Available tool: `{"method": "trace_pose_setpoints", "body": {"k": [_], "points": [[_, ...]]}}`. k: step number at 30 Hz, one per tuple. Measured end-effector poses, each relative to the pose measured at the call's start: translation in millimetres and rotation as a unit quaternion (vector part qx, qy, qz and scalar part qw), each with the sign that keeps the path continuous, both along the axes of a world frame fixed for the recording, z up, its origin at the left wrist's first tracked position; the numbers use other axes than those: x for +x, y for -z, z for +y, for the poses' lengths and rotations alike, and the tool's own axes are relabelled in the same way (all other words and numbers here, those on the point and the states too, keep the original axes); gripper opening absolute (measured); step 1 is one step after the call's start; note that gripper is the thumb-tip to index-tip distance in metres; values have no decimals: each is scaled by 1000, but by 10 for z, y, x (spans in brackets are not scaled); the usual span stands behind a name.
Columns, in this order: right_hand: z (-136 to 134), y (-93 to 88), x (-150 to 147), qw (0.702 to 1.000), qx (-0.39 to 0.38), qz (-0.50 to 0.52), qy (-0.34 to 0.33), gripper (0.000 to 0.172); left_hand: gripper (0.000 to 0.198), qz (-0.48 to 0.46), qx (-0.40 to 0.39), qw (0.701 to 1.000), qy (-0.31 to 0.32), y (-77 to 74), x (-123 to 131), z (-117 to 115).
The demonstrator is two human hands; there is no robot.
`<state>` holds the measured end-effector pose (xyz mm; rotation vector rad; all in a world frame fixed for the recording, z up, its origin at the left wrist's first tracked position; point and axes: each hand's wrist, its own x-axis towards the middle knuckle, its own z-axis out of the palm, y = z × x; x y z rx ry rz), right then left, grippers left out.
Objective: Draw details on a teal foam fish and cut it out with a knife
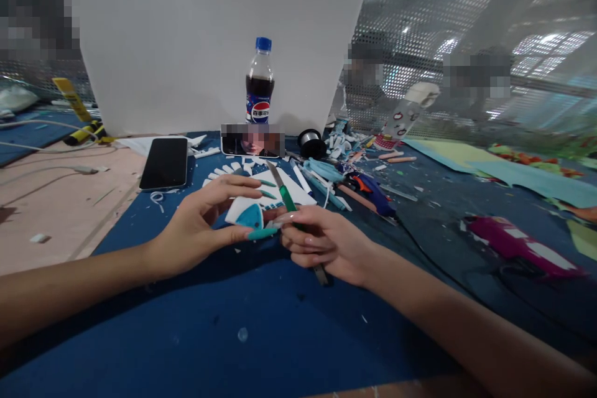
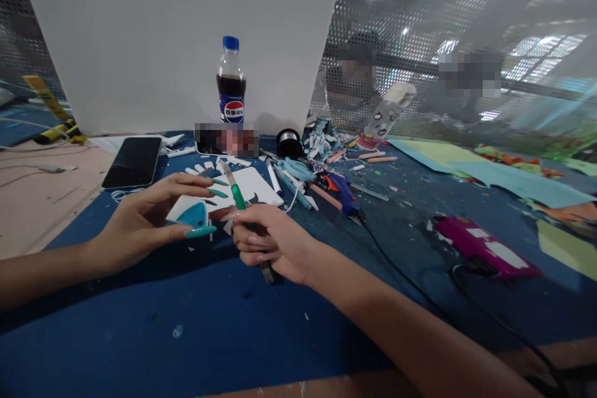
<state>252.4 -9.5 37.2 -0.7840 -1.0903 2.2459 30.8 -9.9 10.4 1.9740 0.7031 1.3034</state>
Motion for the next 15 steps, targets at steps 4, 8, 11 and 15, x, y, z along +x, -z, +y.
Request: {"method": "trace_pose_setpoints", "body": {"k": [4, 8, 11, 15], "points": [[40, -8, 23, 997, 24, -9, 71, 19, 32, 17, -72, 997, 0, -55, 15, -58], [91, 2, 63, 992, 45, -16, 118, 22, 35, 20, -81, 995, -55, -58, 26, -60], [106, 12, 82, 991, 49, -26, 124, 24, 30, 23, -76, 995, -67, -45, 21, -32], [72, 7, 66, 991, 64, -44, 110, 20, 28, 41, -78, 994, -63, -40, 2, 9]]}}
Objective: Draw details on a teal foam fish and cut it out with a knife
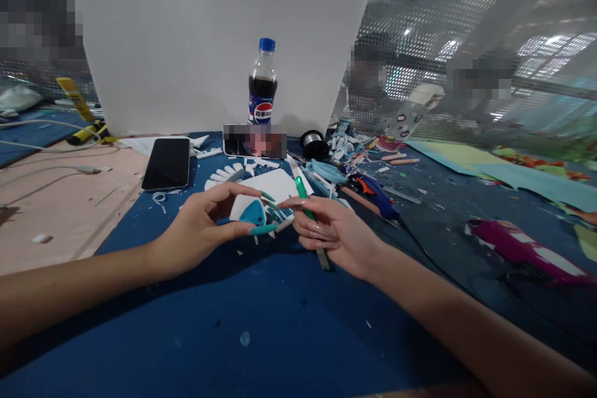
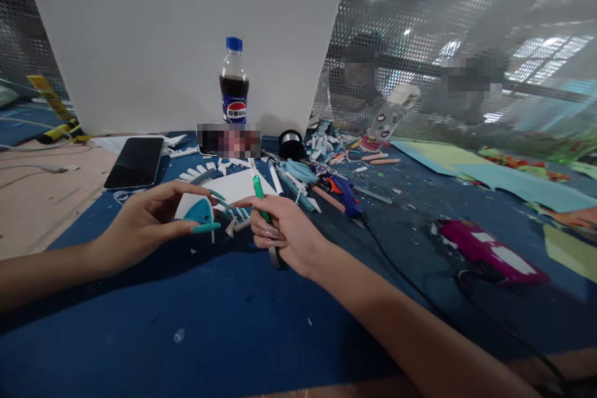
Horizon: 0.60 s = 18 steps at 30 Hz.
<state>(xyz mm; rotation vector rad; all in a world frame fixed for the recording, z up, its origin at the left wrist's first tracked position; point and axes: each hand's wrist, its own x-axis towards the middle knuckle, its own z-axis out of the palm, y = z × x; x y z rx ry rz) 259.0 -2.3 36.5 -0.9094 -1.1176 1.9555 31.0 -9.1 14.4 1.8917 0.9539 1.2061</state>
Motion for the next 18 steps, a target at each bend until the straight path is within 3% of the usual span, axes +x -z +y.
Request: {"method": "trace_pose_setpoints", "body": {"k": [4, 12, 18], "points": [[-69, -18, -50, 999, -1, -31, -43, 12, 36, 40, -6, 999, -6, 14, -15, 35], [-131, -24, -109, 996, -25, -37, -82, 24, 45, 53, 7, 997, 63, 14, -7, 20], [-103, -15, -90, 998, -33, -29, -35, 20, 39, 45, 2, 997, 62, -13, 6, -9]]}}
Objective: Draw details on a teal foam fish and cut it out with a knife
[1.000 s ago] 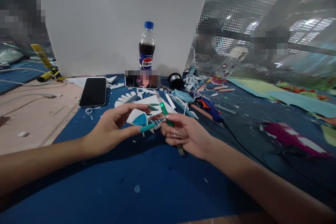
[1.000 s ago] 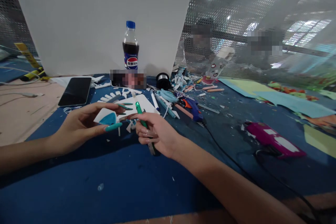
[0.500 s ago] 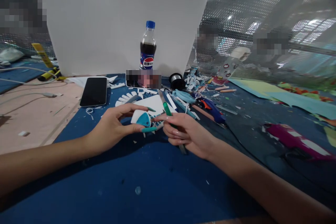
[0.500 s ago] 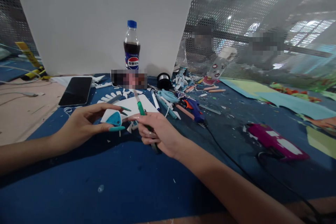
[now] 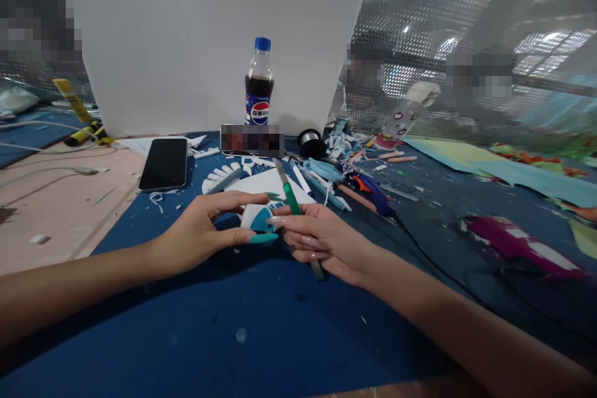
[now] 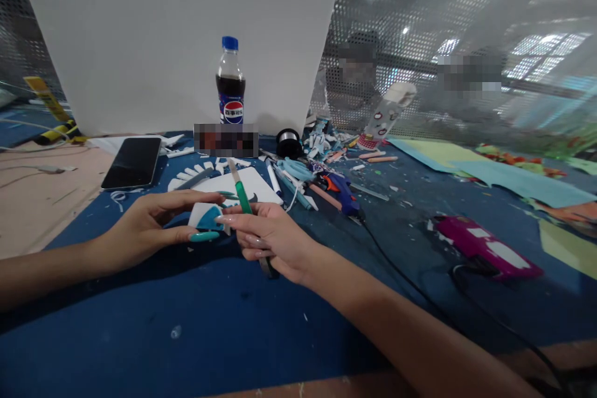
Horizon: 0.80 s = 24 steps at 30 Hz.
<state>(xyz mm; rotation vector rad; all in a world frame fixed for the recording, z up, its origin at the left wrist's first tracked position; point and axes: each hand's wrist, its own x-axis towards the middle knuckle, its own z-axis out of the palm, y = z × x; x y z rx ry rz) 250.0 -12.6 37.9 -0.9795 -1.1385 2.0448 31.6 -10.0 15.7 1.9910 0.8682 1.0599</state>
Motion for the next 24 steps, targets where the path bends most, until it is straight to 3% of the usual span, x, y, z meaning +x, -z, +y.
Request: {"method": "trace_pose_setpoints", "body": {"k": [7, 14, 24], "points": [[47, -8, 39, 999, -1, 35, 12, 11, 34, 30, 67, 997, 16, 30, -14, 15], [-6, -9, 19, 997, -6, 29, -76, 29, 35, 56, 172, 982, 62, 34, 0, 12], [-10, 20, 10, 998, -7, 31, -47, 20, 41, 72, 192, 978, -24, 43, -41, -58]]}}
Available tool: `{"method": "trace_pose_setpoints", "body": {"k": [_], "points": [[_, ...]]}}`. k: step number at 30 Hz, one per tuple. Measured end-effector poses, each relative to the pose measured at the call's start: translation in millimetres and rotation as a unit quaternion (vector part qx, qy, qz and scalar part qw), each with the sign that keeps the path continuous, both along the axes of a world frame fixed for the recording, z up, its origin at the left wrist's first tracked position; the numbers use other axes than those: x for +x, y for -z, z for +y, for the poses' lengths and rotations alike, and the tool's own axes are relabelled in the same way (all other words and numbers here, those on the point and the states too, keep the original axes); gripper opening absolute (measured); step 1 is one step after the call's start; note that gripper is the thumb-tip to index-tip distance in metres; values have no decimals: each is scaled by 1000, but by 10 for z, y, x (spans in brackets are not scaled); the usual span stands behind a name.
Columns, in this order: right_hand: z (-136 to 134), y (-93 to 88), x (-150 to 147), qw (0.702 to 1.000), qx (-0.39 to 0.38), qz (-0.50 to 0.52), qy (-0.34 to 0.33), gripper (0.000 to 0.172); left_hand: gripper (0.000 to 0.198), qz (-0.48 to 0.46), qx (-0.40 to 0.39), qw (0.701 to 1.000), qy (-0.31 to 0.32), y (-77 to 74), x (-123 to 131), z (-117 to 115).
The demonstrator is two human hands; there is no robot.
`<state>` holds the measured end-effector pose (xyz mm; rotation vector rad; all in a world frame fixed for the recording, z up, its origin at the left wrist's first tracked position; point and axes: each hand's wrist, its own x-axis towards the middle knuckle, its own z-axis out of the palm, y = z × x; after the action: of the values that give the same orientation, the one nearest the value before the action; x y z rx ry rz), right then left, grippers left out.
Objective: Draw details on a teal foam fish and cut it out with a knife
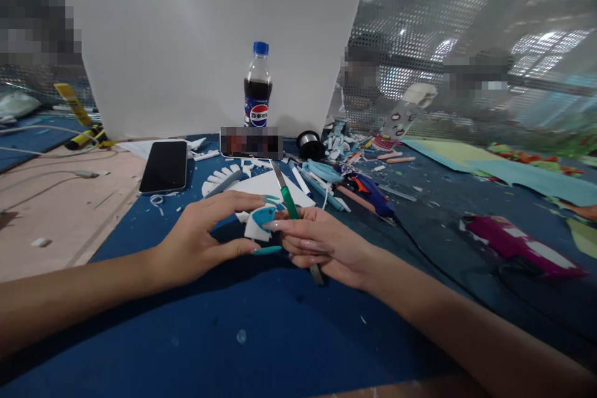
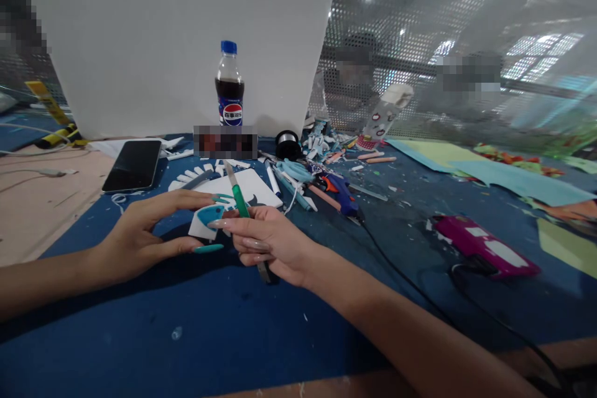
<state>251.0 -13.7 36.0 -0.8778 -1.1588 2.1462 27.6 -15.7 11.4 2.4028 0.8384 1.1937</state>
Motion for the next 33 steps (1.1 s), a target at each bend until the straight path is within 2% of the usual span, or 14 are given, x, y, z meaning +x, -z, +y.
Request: {"method": "trace_pose_setpoints", "body": {"k": [3, 7, 13, 19, 24, 29, 31, 33], "points": [[4, -10, 14, 1000, 14, -1, -19, 21, 47, 13, 6, 999, 45, 3, -6, 5], [15, -19, 34, 998, 32, -1, -46, 23, 40, 15, 13, 996, 92, 7, -12, 29], [25, -19, 33, 997, 46, -25, -52, 23, 39, 9, -1, 995, 98, -9, -4, 31], [1, -2, 18, 996, 56, -32, -62, 19, 33, 19, 7, 998, 54, -7, 25, 18], [-24, -6, -12, 996, 63, -50, -31, 12, 25, 49, 11, 998, 27, 54, 50, -7], [1, 18, -23, 994, 65, -58, 62, 16, 20, 83, 22, 996, -39, 22, 38, -9], [36, 30, 4, 992, 73, -48, 88, 15, 25, 82, 33, 995, -55, -21, 14, -17], [75, 39, 41, 991, 78, -42, 101, 17, 40, 135, 69, 988, -13, -55, 6, -66]]}}
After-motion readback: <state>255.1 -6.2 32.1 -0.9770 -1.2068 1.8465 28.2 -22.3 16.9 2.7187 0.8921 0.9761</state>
